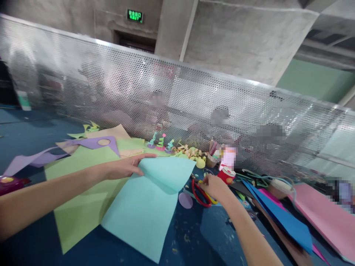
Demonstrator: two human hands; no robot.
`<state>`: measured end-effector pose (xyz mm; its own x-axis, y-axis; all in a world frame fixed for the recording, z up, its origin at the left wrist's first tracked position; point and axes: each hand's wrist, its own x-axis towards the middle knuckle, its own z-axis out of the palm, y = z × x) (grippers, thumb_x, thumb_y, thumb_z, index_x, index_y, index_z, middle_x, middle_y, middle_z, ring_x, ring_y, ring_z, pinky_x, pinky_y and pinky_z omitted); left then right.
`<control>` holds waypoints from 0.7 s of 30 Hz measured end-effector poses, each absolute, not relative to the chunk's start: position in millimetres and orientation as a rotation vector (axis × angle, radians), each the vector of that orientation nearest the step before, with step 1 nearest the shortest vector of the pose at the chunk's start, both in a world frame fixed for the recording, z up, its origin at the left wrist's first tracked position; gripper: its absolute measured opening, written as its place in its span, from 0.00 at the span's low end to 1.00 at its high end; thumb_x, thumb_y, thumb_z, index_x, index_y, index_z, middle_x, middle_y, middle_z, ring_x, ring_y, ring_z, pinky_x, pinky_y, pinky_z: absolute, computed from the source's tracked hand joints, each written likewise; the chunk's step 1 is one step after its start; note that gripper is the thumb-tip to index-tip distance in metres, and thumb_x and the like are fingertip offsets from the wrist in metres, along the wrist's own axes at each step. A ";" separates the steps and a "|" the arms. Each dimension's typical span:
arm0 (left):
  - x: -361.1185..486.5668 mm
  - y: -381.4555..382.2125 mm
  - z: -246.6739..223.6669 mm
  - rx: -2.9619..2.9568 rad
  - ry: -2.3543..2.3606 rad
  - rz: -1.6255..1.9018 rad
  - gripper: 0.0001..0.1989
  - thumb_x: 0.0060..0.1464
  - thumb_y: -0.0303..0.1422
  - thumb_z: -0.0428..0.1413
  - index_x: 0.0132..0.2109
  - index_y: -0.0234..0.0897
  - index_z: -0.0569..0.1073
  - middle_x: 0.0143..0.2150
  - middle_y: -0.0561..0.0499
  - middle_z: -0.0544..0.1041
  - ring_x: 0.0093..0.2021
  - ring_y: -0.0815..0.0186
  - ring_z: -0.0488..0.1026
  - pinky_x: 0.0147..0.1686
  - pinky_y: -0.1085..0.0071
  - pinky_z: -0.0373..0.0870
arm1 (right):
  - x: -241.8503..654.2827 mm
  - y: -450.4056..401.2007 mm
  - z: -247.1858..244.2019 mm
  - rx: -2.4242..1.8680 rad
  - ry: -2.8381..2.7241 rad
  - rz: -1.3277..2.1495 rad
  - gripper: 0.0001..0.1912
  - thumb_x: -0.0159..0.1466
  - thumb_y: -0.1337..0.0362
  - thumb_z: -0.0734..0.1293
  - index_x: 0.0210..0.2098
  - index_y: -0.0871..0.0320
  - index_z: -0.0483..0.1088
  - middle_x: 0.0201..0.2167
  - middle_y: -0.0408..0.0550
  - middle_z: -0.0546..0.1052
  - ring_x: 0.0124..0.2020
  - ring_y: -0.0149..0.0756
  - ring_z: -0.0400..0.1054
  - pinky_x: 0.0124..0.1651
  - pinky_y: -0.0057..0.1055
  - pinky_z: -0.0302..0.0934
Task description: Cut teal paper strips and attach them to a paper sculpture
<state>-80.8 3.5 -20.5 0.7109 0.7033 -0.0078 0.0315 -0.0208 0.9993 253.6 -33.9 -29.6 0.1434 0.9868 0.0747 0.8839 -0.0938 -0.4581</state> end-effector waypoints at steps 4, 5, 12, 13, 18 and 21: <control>-85.4 8.6 -19.4 1.501 0.587 0.648 0.41 0.40 0.23 0.55 0.60 0.54 0.52 0.57 0.50 0.63 0.51 0.56 0.67 0.41 0.65 0.68 | 265.3 -30.2 -45.1 -2.189 -1.832 0.290 0.15 0.44 0.55 0.70 0.15 0.56 0.62 0.16 0.47 0.69 0.27 0.46 0.67 0.30 0.35 0.54; -86.4 9.4 -19.4 1.498 0.591 0.658 0.43 0.40 0.23 0.55 0.61 0.56 0.48 0.57 0.50 0.64 0.50 0.56 0.68 0.40 0.65 0.68 | 265.2 -29.4 -47.9 -2.203 -1.840 0.294 0.15 0.45 0.55 0.70 0.15 0.55 0.61 0.16 0.46 0.68 0.26 0.45 0.66 0.30 0.35 0.54; -94.4 17.9 -19.4 1.652 0.655 0.618 0.38 0.43 0.24 0.55 0.60 0.53 0.55 0.56 0.51 0.64 0.45 0.61 0.70 0.37 0.71 0.67 | 267.6 -29.3 -47.0 -2.249 -1.786 0.540 0.20 0.52 0.52 0.65 0.12 0.57 0.62 0.13 0.46 0.67 0.21 0.39 0.65 0.25 0.33 0.56; -96.4 20.6 -19.3 1.686 0.697 0.600 0.33 0.44 0.25 0.55 0.58 0.51 0.61 0.57 0.51 0.64 0.44 0.62 0.70 0.36 0.72 0.67 | 268.8 -30.4 -44.9 -2.236 -1.757 0.578 0.20 0.52 0.51 0.65 0.13 0.58 0.62 0.14 0.46 0.68 0.21 0.39 0.65 0.25 0.34 0.57; -108.4 32.7 -14.8 1.655 0.755 0.514 0.24 0.48 0.33 0.57 0.54 0.43 0.67 0.49 0.48 0.71 0.39 0.64 0.71 0.38 0.70 0.65 | 267.8 -39.9 -31.4 -1.962 -1.665 0.852 0.21 0.57 0.45 0.60 0.30 0.58 0.67 0.31 0.50 0.76 0.34 0.38 0.71 0.35 0.32 0.67; -116.8 36.4 -6.5 1.603 0.684 0.552 0.29 0.46 0.32 0.60 0.56 0.44 0.64 0.51 0.48 0.70 0.45 0.62 0.70 0.43 0.68 0.64 | 257.9 -44.6 -21.7 -1.528 -1.549 1.151 0.23 0.58 0.44 0.59 0.37 0.58 0.67 0.43 0.54 0.73 0.46 0.39 0.68 0.46 0.34 0.65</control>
